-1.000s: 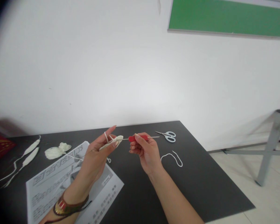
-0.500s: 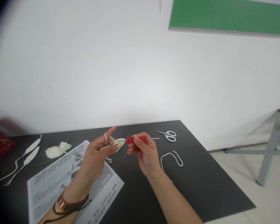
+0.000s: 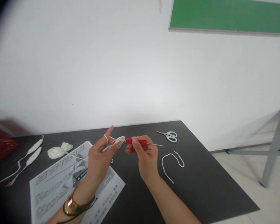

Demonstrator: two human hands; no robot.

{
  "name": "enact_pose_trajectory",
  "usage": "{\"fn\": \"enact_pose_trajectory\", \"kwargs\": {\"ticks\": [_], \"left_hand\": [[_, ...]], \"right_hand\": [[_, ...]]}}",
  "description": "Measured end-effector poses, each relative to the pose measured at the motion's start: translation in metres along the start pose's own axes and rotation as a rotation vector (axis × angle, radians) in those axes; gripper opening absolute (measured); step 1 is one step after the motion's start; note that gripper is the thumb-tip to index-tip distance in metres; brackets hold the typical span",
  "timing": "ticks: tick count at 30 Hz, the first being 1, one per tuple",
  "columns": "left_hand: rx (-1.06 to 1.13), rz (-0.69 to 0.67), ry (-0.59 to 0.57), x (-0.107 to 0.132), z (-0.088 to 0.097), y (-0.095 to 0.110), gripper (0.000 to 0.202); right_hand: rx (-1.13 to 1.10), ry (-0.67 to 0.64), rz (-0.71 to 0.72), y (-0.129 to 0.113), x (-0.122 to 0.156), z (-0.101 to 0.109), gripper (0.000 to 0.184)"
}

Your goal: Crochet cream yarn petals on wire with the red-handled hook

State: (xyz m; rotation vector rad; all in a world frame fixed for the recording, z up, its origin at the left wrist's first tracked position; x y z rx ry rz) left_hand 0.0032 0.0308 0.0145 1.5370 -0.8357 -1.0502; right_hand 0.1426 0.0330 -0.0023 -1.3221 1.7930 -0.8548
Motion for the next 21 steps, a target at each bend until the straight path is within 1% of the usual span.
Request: {"fn": "enact_pose_trajectory", "kwargs": {"ticks": [2, 3, 5, 7, 8, 9, 10, 11, 12, 13, 15, 18, 19, 21], "left_hand": [[-0.002, 0.02, 0.012, 0.001, 0.0, -0.001, 0.017], [0.006, 0.034, 0.015, 0.002, 0.0, -0.002, 0.017], [0.043, 0.057, 0.019, 0.002, 0.0, -0.005, 0.015], [0.156, 0.099, 0.004, 0.001, 0.001, -0.009, 0.008], [0.246, 0.139, -0.016, 0.0, 0.001, -0.011, 0.014], [0.345, 0.19, -0.045, -0.001, 0.0, -0.012, 0.026], [0.441, 0.246, -0.08, -0.002, 0.0, -0.013, 0.038], [0.52, 0.3, -0.119, -0.004, 0.0, -0.013, 0.048], [0.573, 0.344, -0.162, -0.005, 0.0, -0.012, 0.053], [0.603, 0.375, -0.204, -0.007, 0.0, -0.01, 0.054], [0.608, 0.407, -0.282, -0.01, 0.002, -0.007, 0.054], [0.554, 0.407, -0.395, -0.013, 0.007, -0.002, 0.052], [0.53, 0.404, -0.425, -0.013, 0.008, -0.001, 0.051], [0.474, 0.399, -0.468, -0.014, 0.012, 0.001, 0.051]], "right_hand": [[0.112, 0.003, 0.116, -0.004, 0.003, 0.0, 0.003], [0.194, -0.008, 0.203, -0.006, 0.006, 0.0, 0.003], [0.398, -0.09, 0.443, -0.012, 0.013, -0.002, 0.015], [0.594, -0.236, 0.742, -0.016, 0.023, -0.006, 0.03], [0.663, -0.316, 0.876, -0.016, 0.027, -0.007, 0.036], [0.705, -0.387, 0.976, -0.016, 0.031, -0.008, 0.04], [0.72, -0.437, 1.04, -0.017, 0.033, -0.008, 0.044], [0.709, -0.46, 1.06, -0.017, 0.033, -0.008, 0.045], [0.675, -0.459, 1.033, -0.018, 0.031, -0.007, 0.046], [0.619, -0.438, 0.967, -0.019, 0.028, -0.007, 0.045], [0.454, -0.374, 0.754, -0.02, 0.019, -0.005, 0.04], [0.184, -0.317, 0.409, -0.016, 0.007, -0.004, 0.025], [0.114, -0.313, 0.325, -0.014, 0.004, -0.004, 0.021], [0.019, -0.316, 0.211, -0.013, 0.0, -0.003, 0.014]]}}
Point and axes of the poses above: each hand's wrist, its own x-axis away from the middle knuckle, its own z-axis out of the back of the hand, y = z × x, the point moved 4 cm from there along -x, towards the middle knuckle, and after that the axes turned 4 degrees about y, right-handed, at the moved point
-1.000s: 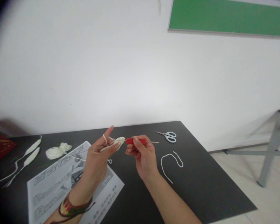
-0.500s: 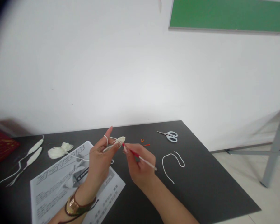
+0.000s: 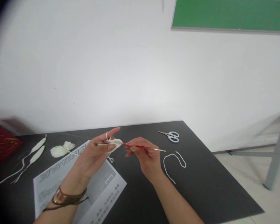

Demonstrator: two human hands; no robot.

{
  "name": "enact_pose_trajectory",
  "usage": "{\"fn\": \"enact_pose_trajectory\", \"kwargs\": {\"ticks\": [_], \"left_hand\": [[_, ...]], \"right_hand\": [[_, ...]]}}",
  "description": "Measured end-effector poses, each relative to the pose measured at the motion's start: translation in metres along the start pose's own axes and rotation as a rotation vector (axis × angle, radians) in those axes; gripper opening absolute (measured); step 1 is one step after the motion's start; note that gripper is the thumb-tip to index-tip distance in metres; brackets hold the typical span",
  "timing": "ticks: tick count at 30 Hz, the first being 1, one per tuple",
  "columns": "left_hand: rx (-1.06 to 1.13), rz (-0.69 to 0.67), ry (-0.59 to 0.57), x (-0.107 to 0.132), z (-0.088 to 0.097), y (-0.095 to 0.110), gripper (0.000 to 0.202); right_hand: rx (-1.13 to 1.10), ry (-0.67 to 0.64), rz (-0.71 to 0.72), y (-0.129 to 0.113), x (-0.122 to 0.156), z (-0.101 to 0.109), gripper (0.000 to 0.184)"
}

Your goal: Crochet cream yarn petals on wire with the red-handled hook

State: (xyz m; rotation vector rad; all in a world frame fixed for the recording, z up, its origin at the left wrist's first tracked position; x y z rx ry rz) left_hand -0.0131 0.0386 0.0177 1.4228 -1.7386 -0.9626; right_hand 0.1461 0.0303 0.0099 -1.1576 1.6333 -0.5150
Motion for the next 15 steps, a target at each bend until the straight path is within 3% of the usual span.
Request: {"fn": "enact_pose_trajectory", "kwargs": {"ticks": [5, 15], "left_hand": [[-0.143, 0.068, -0.029, 0.004, 0.004, 0.006, 0.052], [-0.211, 0.154, -0.069, 0.009, 0.008, 0.012, 0.051]], "right_hand": [[-0.047, -0.02, -0.088, -0.002, -0.003, 0.005, 0.008], [-0.075, -0.066, -0.083, -0.01, -0.008, 0.01, 0.006]]}}
Point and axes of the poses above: each hand's wrist, its own x-axis away from the middle knuckle, its own z-axis out of the back of the hand, y = z × x, the point moved 4 cm from there along -x, towards the middle knuckle, and after that the axes turned 4 degrees about y, right-handed, at the moved point
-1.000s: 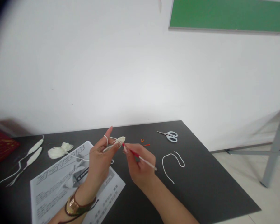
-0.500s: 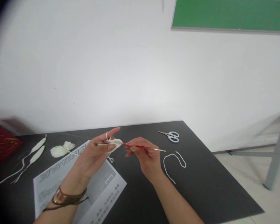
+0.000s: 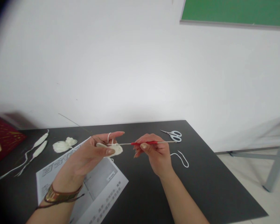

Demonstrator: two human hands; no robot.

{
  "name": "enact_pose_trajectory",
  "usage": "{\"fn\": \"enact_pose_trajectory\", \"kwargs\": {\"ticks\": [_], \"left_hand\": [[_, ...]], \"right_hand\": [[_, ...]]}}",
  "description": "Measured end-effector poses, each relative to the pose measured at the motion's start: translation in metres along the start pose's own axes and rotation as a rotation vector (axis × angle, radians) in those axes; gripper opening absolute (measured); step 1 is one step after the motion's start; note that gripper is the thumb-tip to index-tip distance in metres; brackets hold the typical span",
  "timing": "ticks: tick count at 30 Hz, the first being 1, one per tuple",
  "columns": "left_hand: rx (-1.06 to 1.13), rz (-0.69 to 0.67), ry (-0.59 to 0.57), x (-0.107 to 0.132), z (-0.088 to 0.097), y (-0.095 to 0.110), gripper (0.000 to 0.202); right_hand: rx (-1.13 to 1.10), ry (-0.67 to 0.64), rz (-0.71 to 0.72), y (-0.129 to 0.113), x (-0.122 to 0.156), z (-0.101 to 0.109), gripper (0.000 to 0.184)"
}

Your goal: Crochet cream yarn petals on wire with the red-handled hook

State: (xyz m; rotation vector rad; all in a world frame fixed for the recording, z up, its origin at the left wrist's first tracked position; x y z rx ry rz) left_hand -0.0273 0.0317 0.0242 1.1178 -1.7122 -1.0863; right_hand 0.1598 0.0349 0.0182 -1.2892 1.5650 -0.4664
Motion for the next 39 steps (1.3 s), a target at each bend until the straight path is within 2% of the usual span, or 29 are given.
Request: {"fn": "enact_pose_trajectory", "kwargs": {"ticks": [6, 12, 17, 23, 32, 39], "left_hand": [[0.033, 0.065, -0.047, 0.0, -0.002, -0.001, 0.049], [0.046, 0.146, -0.166, 0.001, -0.003, -0.005, 0.047], [-0.002, 0.155, -0.217, 0.0, -0.002, -0.007, 0.045], [-0.028, 0.18, -0.289, 0.0, -0.002, -0.01, 0.046], [-0.007, 0.212, -0.305, 0.001, -0.004, -0.01, 0.044], [-0.092, 0.207, -0.308, 0.001, -0.004, -0.012, 0.044]], "right_hand": [[0.045, -0.058, 0.026, -0.005, -0.003, 0.003, 0.006], [0.121, -0.134, 0.039, -0.015, -0.002, 0.005, 0.006], [0.171, -0.211, 0.007, -0.019, 0.0, 0.008, 0.007], [0.172, -0.235, -0.044, -0.02, 0.002, 0.009, 0.007], [0.166, -0.264, -0.075, -0.025, 0.004, 0.008, 0.007], [0.181, -0.253, -0.088, -0.025, 0.004, 0.009, 0.008]]}}
Point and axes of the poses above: each hand's wrist, its own x-axis away from the middle knuckle, its own z-axis out of the back of the hand, y = z × x, the point moved 4 cm from there along -x, towards the middle knuckle, and after that the axes turned 4 degrees about y, right-handed, at the moved point
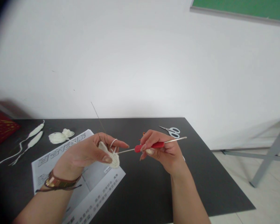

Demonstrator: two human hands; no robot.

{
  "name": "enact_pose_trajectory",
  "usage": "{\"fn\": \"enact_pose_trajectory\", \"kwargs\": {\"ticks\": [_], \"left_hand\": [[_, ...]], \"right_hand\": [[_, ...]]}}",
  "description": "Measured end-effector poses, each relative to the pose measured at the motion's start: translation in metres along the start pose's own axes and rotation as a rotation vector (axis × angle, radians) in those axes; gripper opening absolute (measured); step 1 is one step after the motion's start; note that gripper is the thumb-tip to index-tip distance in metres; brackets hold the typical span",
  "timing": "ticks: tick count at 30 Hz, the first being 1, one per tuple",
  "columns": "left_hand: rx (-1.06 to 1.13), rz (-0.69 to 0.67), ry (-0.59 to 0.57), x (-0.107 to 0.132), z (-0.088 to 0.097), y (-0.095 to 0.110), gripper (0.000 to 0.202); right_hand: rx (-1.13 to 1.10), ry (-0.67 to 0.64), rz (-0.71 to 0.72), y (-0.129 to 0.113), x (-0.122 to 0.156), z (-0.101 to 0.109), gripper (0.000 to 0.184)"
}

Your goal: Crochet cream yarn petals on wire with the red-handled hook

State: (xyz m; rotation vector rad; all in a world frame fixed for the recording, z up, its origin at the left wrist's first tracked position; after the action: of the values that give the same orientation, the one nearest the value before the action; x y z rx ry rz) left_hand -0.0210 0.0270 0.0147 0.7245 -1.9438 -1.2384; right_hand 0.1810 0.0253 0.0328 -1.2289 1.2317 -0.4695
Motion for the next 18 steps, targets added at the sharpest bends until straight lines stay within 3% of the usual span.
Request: {"fn": "enact_pose_trajectory", "kwargs": {"ticks": [12, 18], "left_hand": [[-0.096, -0.036, -0.007, 0.003, -0.0032, -0.0017, 0.036], [-0.074, -0.117, 0.1, -0.0004, -0.0024, 0.002, 0.029]], "right_hand": [[-0.022, 0.051, -0.015, 0.0026, -0.0035, 0.0018, 0.011], [-0.116, 0.157, -0.042, 0.0073, -0.0071, 0.0039, 0.012]]}}
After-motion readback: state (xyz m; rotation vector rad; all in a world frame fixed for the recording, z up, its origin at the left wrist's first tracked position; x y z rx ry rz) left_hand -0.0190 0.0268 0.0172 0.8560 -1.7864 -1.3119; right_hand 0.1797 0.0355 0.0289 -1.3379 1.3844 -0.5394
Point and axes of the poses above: each hand's wrist, its own x-axis away from the middle knuckle, its own z-axis out of the back of the hand, y = z × x, the point moved 4 cm from there along -x, towards the middle knuckle, and after that the axes turned 4 degrees about y, right-handed, at the moved point
